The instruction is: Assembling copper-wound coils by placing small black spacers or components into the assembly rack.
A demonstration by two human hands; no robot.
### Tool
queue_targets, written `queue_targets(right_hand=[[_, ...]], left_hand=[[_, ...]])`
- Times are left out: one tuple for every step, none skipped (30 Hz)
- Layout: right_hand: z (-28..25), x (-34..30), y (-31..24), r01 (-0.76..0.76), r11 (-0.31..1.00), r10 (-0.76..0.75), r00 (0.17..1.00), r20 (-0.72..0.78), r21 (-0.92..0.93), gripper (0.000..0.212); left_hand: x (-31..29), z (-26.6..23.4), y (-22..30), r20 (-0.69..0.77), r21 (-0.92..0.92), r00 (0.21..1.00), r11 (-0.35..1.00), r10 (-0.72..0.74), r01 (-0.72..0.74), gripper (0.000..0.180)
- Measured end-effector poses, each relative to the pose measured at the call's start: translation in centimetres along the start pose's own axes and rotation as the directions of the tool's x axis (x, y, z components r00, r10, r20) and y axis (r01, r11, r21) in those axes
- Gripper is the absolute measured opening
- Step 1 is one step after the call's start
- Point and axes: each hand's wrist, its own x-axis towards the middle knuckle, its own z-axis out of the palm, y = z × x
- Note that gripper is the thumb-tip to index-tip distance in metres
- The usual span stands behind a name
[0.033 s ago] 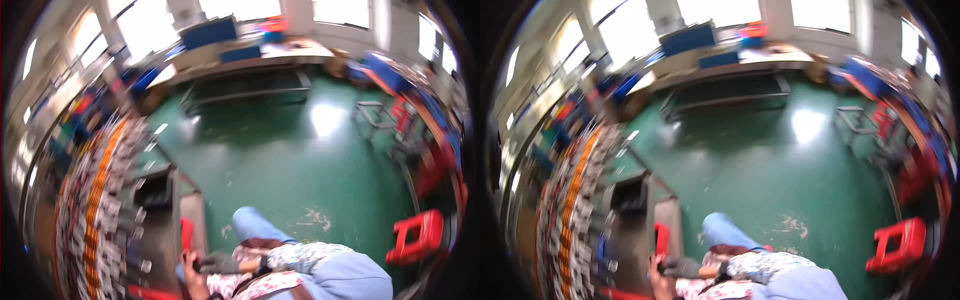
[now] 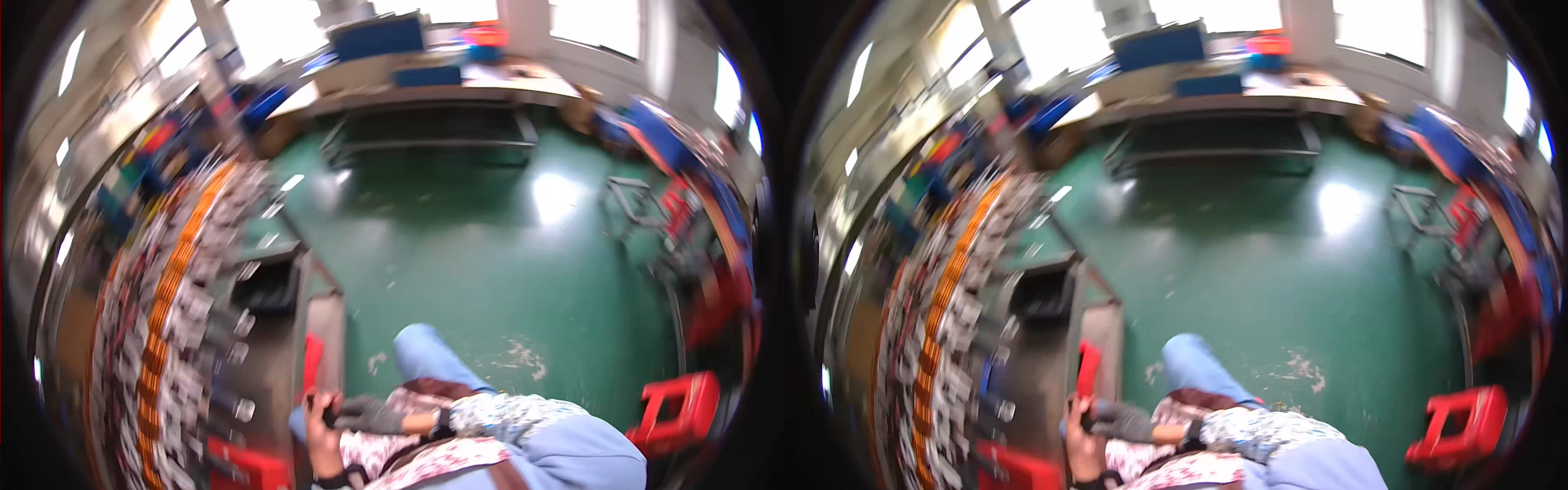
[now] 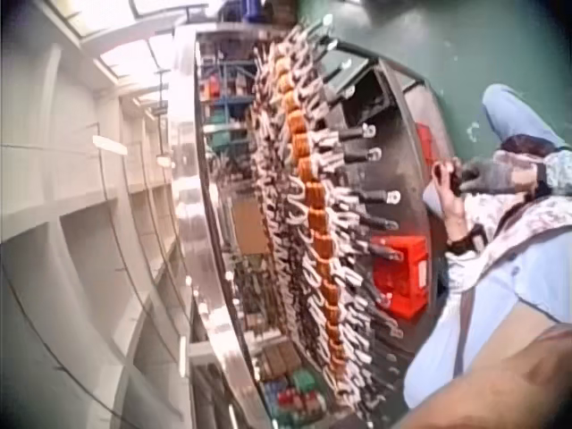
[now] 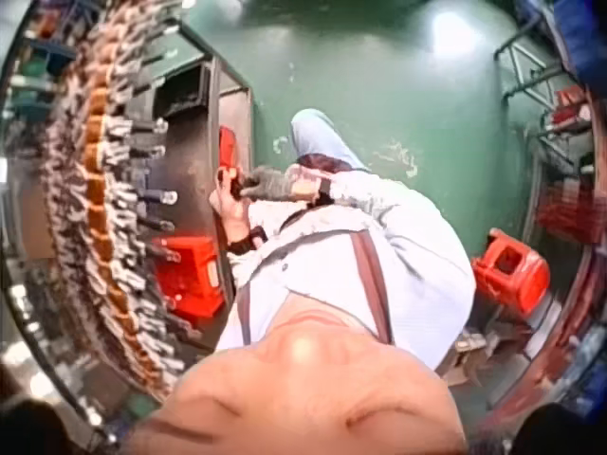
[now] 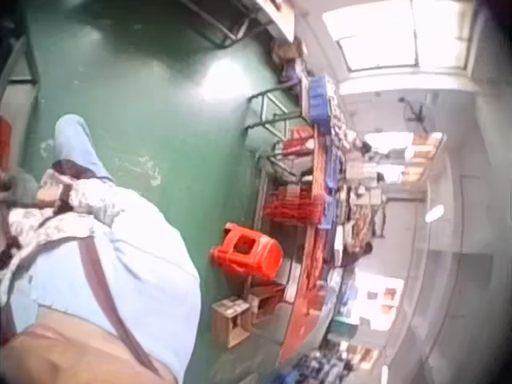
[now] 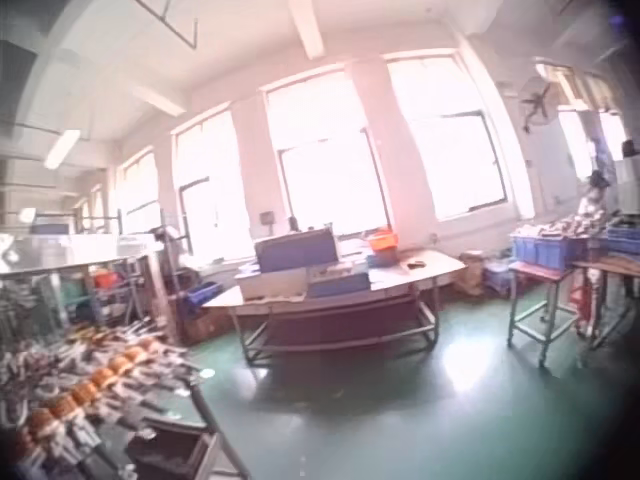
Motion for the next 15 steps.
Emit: queue_targets(right_hand=[[-0.8,0.2,1.1,-0.042,0.970,0.068,0.993,0.101,-0.239,0.024],[-0.8,0.0,-0.2,-0.134,0.980,0.151,0.982,0.110,-0.145,0.027],[-0.9,0.0,-0.9,-0.114,0.974,0.137,0.984,0.110,-0.198,0.024],[-0.5,0.0,-1.4,-0.162,0.986,0.164,0.982,0.097,-0.030,0.020],[-0.6,0.1,-1.4,-0.293,0.956,0.293,0.947,0.129,-0.022,0.018],[-0.2,0.5,-1.7,-0.336,0.941,0.337,0.927,0.167,-0.034,0.018],[0.0,0.8,-1.8,-0.324,0.944,0.331,0.925,0.186,-0.071,0.017],[0.0,1.1,-1.4,-0.311,0.944,0.326,0.932,0.161,-0.108,0.016],[0.1,1.3,-1.0,-0.296,0.944,0.315,0.940,0.131,-0.145,0.015],[0.0,1.7,-0.9,-0.263,0.944,0.292,0.948,0.130,-0.199,0.013],[0.0,2.1,-0.8,-0.227,0.941,0.265,0.956,0.129,-0.252,0.011],[0.2,2.3,-0.6,-0.220,0.948,0.249,0.963,0.106,-0.230,0.011],[0.4,2.6,-0.7,-0.220,0.948,0.253,0.960,0.123,-0.232,0.011],[0.6,2.9,-1.1,-0.152,0.940,0.184,0.980,0.079,-0.304,0.010],[0.8,3.1,-1.5,-0.087,0.922,0.109,0.993,0.040,-0.377,0.010]], left_hand=[[-0.4,-0.2,0.1,-0.033,-0.108,0.998,0.993,-0.049,0.045,0.024],[-0.4,-1.1,-0.1,0.028,-0.175,0.999,0.984,-0.023,0.027,0.023],[-0.8,-1.0,0.1,-0.001,-0.185,1.000,0.982,-0.030,0.029,0.020],[-1.1,-1.2,0.2,0.038,-0.237,0.999,0.971,-0.025,0.033,0.018],[-1.0,-1.7,0.2,0.069,-0.234,0.997,0.971,-0.024,0.039,0.017],[-1.4,-2.1,0.6,0.048,-0.270,0.998,0.962,-0.033,0.044,0.016],[-1.5,-2.7,0.6,0.072,-0.303,0.997,0.953,-0.009,0.031,0.016],[-1.5,-2.6,0.8,0.041,-0.297,0.999,0.955,0.015,-0.002,0.016],[-1.7,-2.4,1.1,0.015,-0.288,0.999,0.957,0.037,-0.031,0.015],[-1.9,-2.5,1.4,0.019,-0.262,0.998,0.963,0.067,-0.060,0.014],[-2.0,-2.9,1.5,-0.004,-0.266,0.997,0.961,0.083,-0.081,0.014],[-2.2,-3.2,1.5,-0.028,-0.220,0.996,0.971,0.089,-0.093,0.014],[-2.2,-3.5,1.7,-0.044,-0.172,0.995,0.980,0.092,-0.098,0.014],[-2.5,-3.7,2.0,-0.018,-0.185,0.997,0.980,0.071,-0.073,0.016],[-2.6,-3.6,2.1,-0.027,-0.188,0.996,0.979,0.080,-0.084,0.016]])
